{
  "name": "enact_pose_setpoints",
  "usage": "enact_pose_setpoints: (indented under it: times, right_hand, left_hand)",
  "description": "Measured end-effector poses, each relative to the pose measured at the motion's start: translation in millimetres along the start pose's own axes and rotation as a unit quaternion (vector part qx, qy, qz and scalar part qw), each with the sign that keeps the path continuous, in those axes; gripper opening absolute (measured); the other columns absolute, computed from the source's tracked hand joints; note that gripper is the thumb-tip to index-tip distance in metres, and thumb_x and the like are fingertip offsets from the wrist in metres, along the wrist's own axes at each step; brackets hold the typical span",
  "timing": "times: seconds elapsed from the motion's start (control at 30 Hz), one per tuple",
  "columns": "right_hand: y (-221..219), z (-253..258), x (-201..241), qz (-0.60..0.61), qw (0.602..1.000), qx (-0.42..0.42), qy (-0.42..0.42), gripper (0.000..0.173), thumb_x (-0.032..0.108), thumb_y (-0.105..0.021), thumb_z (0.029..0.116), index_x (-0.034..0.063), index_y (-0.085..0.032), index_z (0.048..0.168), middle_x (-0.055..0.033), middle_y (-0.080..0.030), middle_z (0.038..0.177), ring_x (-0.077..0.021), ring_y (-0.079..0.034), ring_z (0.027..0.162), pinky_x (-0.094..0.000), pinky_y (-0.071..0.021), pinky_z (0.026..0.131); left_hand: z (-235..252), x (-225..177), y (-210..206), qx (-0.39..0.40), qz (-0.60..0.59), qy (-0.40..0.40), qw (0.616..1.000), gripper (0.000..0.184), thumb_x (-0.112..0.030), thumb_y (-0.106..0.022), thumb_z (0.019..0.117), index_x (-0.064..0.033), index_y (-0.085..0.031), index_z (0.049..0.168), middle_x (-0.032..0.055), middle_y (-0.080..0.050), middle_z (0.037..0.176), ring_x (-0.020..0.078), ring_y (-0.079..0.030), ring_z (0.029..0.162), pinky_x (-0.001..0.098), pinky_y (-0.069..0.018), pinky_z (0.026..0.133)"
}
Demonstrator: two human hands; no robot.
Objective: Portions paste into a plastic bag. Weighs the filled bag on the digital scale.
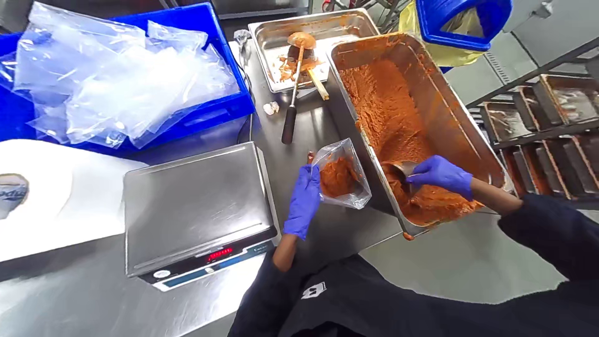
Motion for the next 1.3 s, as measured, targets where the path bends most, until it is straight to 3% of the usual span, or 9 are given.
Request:
enact_pose_setpoints:
  times: [0.1,0.17,0.3,0.4,0.73,0.8,0.9,1.07,1.3]
  right_hand:
    - [24.2,-45.4,-25.1,0.175,0.967,-0.174,-0.069,0.016,0.012,-0.069,0.0939,0.0044,-0.071,0.08,0.0038,-0.067,0.067,-0.001,-0.057,0.058,-0.0242,-0.049,0.06]
    - [23.2,-66.8,-44.9,0.318,0.907,-0.268,-0.067,0.015,0.009,-0.064,0.0953,0.0104,-0.068,0.081,0.0104,-0.065,0.06,0.005,-0.047,0.045,-0.0143,-0.0389,0.044]
    - [17.4,-83.5,-72.4,0.509,0.782,-0.359,0.014,0.033,0.006,-0.049,0.1001,0.0171,-0.068,0.075,0.0108,-0.067,0.06,0.0069,-0.045,0.041,-0.0101,-0.0347,0.039]
    - [29.7,-94.9,-74.6,0.522,0.753,-0.397,0.051,0.034,0.008,-0.049,0.1015,0.0178,-0.069,0.076,0.0106,-0.068,0.063,0.0071,-0.045,0.04,-0.0099,-0.0348,0.038]
    - [84.3,-156.5,58.3,0.34,0.815,-0.421,0.207,0.023,0.008,-0.073,0.0801,0.0284,-0.069,0.071,0.0142,-0.069,0.065,0.0023,-0.06,0.054,-0.0146,-0.0508,0.052]
    - [75.9,-162.9,96.0,0.238,0.859,-0.412,0.191,0.018,0.008,-0.076,0.0768,0.0252,-0.07,0.08,0.0162,-0.073,0.074,0.0031,-0.068,0.067,-0.0161,-0.0583,0.063]
    - [42.1,-155.2,167.7,-0.011,0.91,-0.376,0.178,0.013,0.023,-0.077,0.0799,0.0111,-0.071,0.081,0.0129,-0.066,0.073,0.01,-0.059,0.065,-0.0136,-0.0504,0.061]
    - [-23.1,-108.7,220.7,-0.312,0.892,-0.272,0.18,0.036,0.031,-0.064,0.0914,0.0008,-0.066,0.071,-0.0194,-0.062,0.06,-0.0411,-0.064,0.059,-0.0595,-0.0431,0.052]
    - [-54.8,-113.1,249.4,-0.479,0.826,-0.234,0.181,0.029,0.021,-0.063,0.0932,0.0003,-0.065,0.072,-0.021,-0.059,0.058,-0.0481,-0.065,0.06,-0.0588,-0.0454,0.049]
  left_hand:
    - [1.8,-1.2,-1.4,0.012,-0.013,0.003,1.0,0.043,-0.03,-0.033,0.1123,0.0009,-0.052,0.135,0.0115,-0.062,0.098,0.0161,-0.06,0.086,0.036,-0.0524,0.081]
    - [1.9,-4.9,-2.2,0.019,-0.027,0.007,0.999,0.044,-0.031,-0.033,0.1124,0.0011,-0.052,0.136,0.0134,-0.063,0.104,0.0173,-0.061,0.092,0.0367,-0.0522,0.085]
    - [2.2,-7.7,-3.2,0.015,-0.042,0.01,0.999,0.046,-0.033,-0.033,0.1126,0.0006,-0.05,0.139,0.0168,-0.062,0.113,0.0203,-0.062,0.094,0.0388,-0.0525,0.085]
    - [2.6,-6.6,-2.4,0.026,-0.018,0.01,0.999,0.049,-0.035,-0.032,0.1126,0.0016,-0.049,0.139,0.0217,-0.061,0.124,0.0278,-0.063,0.109,0.0463,-0.0509,0.096]
    - [7.6,-11.4,-4.6,0.043,0.002,-0.013,0.999,0.053,-0.038,-0.032,0.1121,0.005,-0.053,0.133,0.025,-0.063,0.12,0.0333,-0.064,0.108,0.0515,-0.0511,0.095]
    - [9.4,-11.7,-6.0,0.047,0.011,-0.013,0.999,0.054,-0.038,-0.031,0.112,0.0058,-0.054,0.133,0.0259,-0.062,0.122,0.0342,-0.064,0.109,0.0518,-0.0506,0.097]
    - [10.8,-11.7,-8.0,0.055,0.014,-0.008,0.998,0.056,-0.04,-0.03,0.1121,0.0058,-0.053,0.134,0.0258,-0.063,0.121,0.0343,-0.066,0.105,0.0518,-0.0524,0.094]
    - [11.5,-11.6,-8.1,0.056,0.009,0.004,0.998,0.056,-0.042,-0.031,0.1115,0.004,-0.053,0.134,0.0245,-0.064,0.121,0.0346,-0.065,0.11,0.0525,-0.0507,0.097]
    - [11.6,-11.5,-11.8,0.072,0.014,0.006,0.997,0.056,-0.043,-0.034,0.111,0.004,-0.05,0.136,0.0245,-0.064,0.119,0.0341,-0.067,0.105,0.0522,-0.0521,0.094]
Point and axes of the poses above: each hand's wrist, its own z-axis towards the middle knuckle, its own y-axis out of the back of the hand, x = y × z, the point moved 9 cm from there along z, towards the middle knuckle
